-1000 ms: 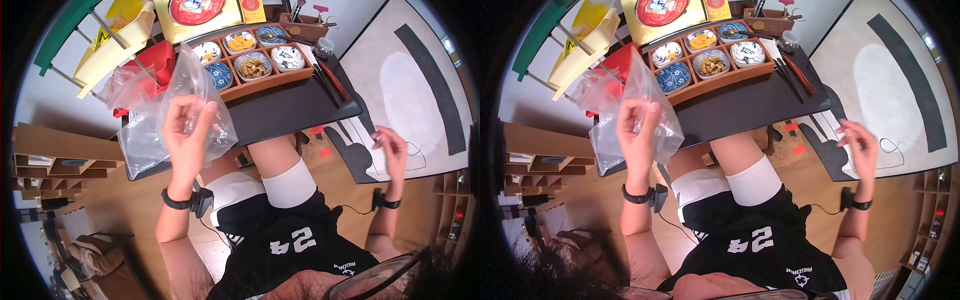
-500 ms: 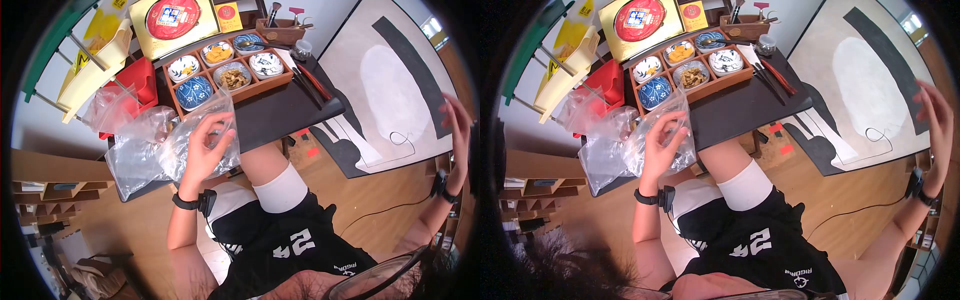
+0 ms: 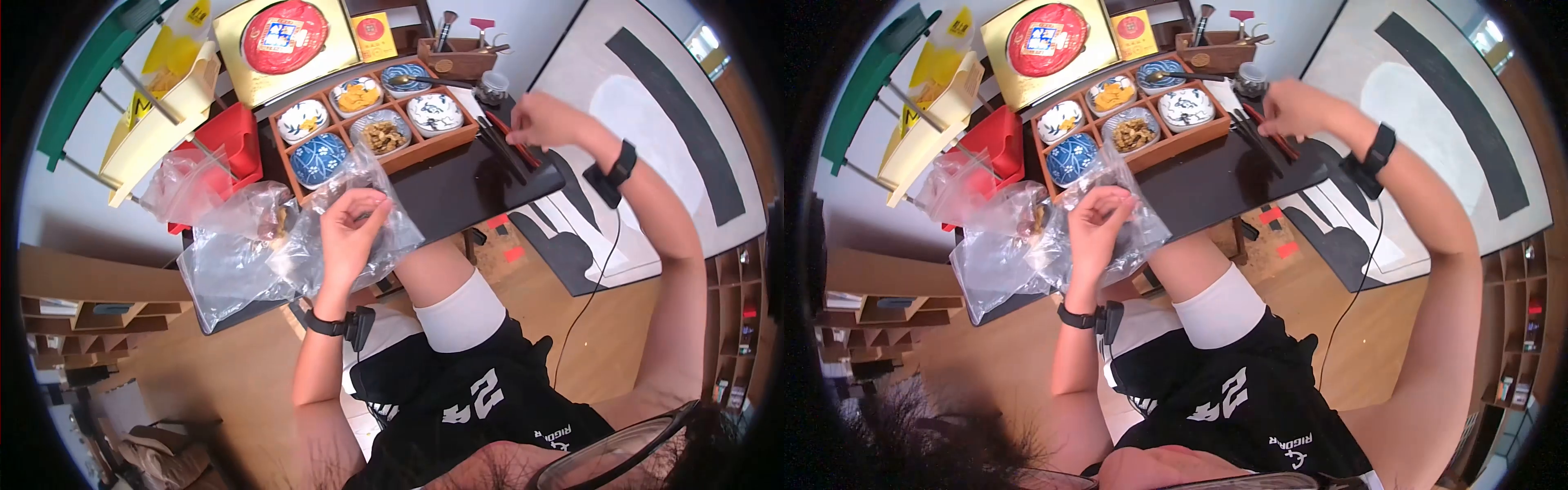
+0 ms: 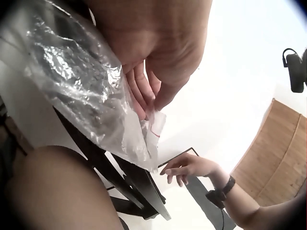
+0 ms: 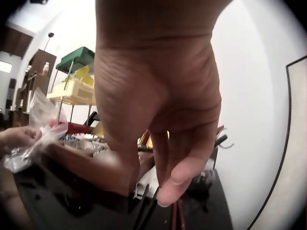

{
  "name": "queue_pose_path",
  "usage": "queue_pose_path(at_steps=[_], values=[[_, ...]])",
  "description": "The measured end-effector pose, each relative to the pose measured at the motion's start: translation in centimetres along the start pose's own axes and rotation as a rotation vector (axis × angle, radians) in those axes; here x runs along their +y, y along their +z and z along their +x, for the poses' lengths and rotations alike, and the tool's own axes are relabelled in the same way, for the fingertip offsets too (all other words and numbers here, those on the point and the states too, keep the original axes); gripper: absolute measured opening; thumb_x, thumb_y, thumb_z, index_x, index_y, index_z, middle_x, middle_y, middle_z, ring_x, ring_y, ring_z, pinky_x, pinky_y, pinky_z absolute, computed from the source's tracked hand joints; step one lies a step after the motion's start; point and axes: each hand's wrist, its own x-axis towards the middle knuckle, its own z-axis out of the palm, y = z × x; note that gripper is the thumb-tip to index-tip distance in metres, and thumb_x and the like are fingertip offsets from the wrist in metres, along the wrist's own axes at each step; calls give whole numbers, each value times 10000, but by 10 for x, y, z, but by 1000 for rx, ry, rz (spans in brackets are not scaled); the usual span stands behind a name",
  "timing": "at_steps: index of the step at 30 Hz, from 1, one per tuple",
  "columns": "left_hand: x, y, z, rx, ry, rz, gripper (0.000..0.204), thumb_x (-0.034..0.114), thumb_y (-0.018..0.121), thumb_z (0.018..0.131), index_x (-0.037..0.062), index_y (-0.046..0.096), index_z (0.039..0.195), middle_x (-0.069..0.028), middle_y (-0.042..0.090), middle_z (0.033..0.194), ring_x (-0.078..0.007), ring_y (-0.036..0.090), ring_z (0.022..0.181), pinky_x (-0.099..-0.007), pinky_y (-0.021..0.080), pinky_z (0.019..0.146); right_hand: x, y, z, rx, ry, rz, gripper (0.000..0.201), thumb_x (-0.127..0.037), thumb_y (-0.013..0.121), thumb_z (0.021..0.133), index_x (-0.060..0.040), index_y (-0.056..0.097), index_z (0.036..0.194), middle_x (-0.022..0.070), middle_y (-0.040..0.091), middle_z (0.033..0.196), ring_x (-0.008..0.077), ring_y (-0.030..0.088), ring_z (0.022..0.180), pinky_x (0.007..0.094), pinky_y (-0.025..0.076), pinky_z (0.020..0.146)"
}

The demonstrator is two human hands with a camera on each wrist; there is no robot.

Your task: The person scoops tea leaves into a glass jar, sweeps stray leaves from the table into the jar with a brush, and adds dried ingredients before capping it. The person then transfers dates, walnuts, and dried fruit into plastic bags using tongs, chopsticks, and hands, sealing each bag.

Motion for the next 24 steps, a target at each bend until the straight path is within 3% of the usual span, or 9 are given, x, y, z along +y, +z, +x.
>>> queue_pose_path(at_steps=[2, 3, 5, 8, 11, 16, 21, 23, 24], values=[[-4, 4, -1, 50, -68, -93, 204, -38, 730, 926, 5, 614, 1088, -60, 736, 950, -97, 684, 845, -242, 551, 755, -14, 20, 1, -69, 79, 41, 268, -208, 785, 870, 45, 722, 810, 155, 670, 633, 259, 664, 577, 363, 532, 583], [3, 6, -2, 57, -84, -120, 312, -62, 750, 897, 32, 545, 1112, -50, 724, 907, -93, 679, 816, -239, 552, 755, -14, 30, 0, 73, 21, 14, 285, -213, 793, 863, 45, 708, 777, 166, 660, 622, 288, 657, 572, 380, 526, 593], [3, 7, -1, 76, -98, -139, 329, -66, 755, 891, 38, 541, 1118, -44, 718, 898, -89, 676, 811, -235, 552, 755, -21, 42, -3, 259, -38, -20, 334, -231, 815, 848, 31, 671, 697, 198, 633, 614, 349, 639, 584, 413, 513, 600], [5, 8, -3, 83, -93, -147, 367, -72, 769, 874, 48, 539, 1133, -28, 707, 878, -78, 672, 810, -224, 551, 761, -43, 40, -17, 245, 62, -70, 364, -277, 825, 835, 18, 682, 678, 207, 669, 670, 384, 684, 695, 429, 552, 665], [6, 10, -3, 115, -101, -77, 317, -52, 792, 859, 34, 564, 1062, 2, 687, 839, -42, 658, 796, -192, 536, 708, -26, 54, -11, 278, 91, -151, 374, -292, 824, 835, 14, 674, 682, 215, 668, 681, 398, 692, 727, 450, 557, 680], [3, 13, -4, 109, -95, -32, 181, -16, 785, 882, 28, 614, 922, 27, 679, 820, -21, 627, 750, -188, 513, 692, -8, 68, 3, 263, 142, -72, 362, -286, 811, 844, 25, 679, 712, 225, 682, 721, 406, 698, 756, 469, 558, 702], [2, 12, -4, 90, -68, 28, 154, 24, 782, 901, 29, 629, 916, 30, 686, 811, -19, 627, 748, -193, 503, 683, 12, 82, 9, 329, 66, 35, 350, -267, 778, 872, 45, 680, 749, 221, 676, 708, 421, 687, 731, 468, 549, 699], [1, 10, -4, 75, -72, 52, 148, 40, 779, 910, 28, 632, 907, 33, 686, 805, -16, 624, 748, -194, 499, 682, 11, 73, 0, 528, 23, 87, 345, -248, 747, 908, 48, 652, 760, 192, 637, 648, 300, 653, 605, 404, 506, 609], [-1, 10, -5, 52, -76, 17, 147, 52, 777, 916, 28, 633, 899, 37, 684, 797, -13, 615, 742, -193, 492, 678, 7, 66, -5, 526, 19, 86, 345, -248, 747, 908, 48, 652, 760, 192, 637, 648, 300, 653, 605, 404, 506, 609]])
